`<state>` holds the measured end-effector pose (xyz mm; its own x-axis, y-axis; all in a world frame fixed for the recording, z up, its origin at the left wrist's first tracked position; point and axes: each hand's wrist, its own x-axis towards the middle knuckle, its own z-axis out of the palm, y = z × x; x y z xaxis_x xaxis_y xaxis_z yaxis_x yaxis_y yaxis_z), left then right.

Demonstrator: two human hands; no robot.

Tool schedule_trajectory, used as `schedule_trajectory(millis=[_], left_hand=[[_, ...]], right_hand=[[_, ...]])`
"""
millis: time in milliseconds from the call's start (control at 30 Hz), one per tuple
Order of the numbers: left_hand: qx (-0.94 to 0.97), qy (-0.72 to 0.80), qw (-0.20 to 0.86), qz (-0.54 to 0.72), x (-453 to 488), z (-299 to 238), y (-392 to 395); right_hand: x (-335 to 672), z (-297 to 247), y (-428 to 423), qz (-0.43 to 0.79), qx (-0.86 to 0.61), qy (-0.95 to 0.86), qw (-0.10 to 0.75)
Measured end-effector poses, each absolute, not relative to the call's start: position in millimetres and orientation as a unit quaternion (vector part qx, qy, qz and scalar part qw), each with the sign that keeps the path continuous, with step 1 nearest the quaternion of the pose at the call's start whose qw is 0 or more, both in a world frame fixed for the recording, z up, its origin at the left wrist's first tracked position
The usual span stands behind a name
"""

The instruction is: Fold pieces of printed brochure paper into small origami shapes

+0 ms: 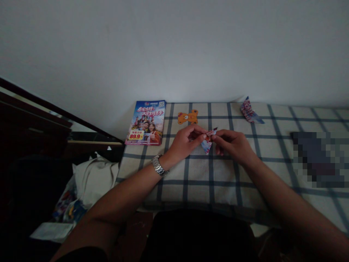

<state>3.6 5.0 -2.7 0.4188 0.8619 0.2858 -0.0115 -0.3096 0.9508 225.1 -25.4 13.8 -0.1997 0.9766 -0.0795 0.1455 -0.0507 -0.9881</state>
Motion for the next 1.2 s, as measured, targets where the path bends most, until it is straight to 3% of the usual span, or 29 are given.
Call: schedule_trajectory(millis=[600,833,1200], left_hand=[[0.692,0.309,0.516,0.400,2.2,-4.8,5.7],[0.713,0.317,0.501,0.375,2.5,-0.5,4.5],[0.687,0.344,0.495,0.406,3.5,4.2,3.1]], right_hand=[[231.0,8.1,-24.3,0.518,-0.489,-0.599,0.366],[228.7,9.6,-26.2,0.523,-0.478,-0.635,0.306],[226.9,8.7,-27.1,0.462,-0.456,-0.686,0.328]])
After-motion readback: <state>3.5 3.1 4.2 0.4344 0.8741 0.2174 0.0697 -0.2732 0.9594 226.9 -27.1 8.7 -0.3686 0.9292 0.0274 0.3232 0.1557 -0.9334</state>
